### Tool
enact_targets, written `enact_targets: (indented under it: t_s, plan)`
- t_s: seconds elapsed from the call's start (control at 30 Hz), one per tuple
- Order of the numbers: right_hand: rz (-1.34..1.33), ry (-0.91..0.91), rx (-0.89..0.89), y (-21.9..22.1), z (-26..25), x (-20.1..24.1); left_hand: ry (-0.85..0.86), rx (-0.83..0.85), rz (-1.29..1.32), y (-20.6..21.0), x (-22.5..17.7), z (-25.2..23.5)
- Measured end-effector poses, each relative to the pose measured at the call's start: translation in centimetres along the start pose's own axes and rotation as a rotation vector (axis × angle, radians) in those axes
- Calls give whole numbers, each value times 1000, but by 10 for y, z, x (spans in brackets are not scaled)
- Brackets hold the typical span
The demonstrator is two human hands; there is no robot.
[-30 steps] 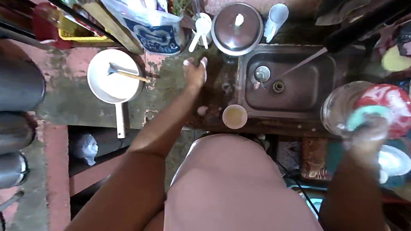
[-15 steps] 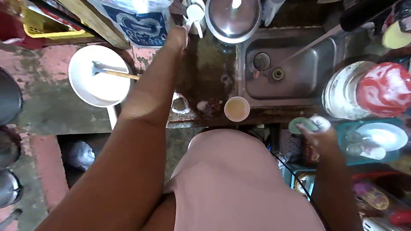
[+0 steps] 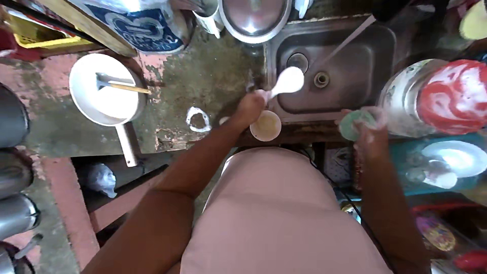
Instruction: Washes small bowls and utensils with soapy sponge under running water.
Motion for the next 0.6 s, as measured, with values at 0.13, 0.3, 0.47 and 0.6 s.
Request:
enact_targets:
  t_s: [0.13, 0.3, 0.47, 0.6]
  plan:
    - [-4, -22, 114, -2, -30, -1, 6, 213, -84, 60, -76, -41]
    - [23, 9, 80, -24, -39, -1, -129, 298, -43, 86, -116, -79]
    - [121, 20, 177, -9, -40, -9, -29, 236, -348, 71, -115, -84]
    - [515, -68, 470, 68, -21, -5, -19, 202, -575, 42, -112, -68]
Point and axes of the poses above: each hand's wrist, its own z-axis away from the middle knuckle, its own y-axis out of the palm, x = y × z, the point moved 10 cm from there along -z, towards the middle knuckle, and after that the axes turned 11 degrees about -z, right-handed, at the moved point
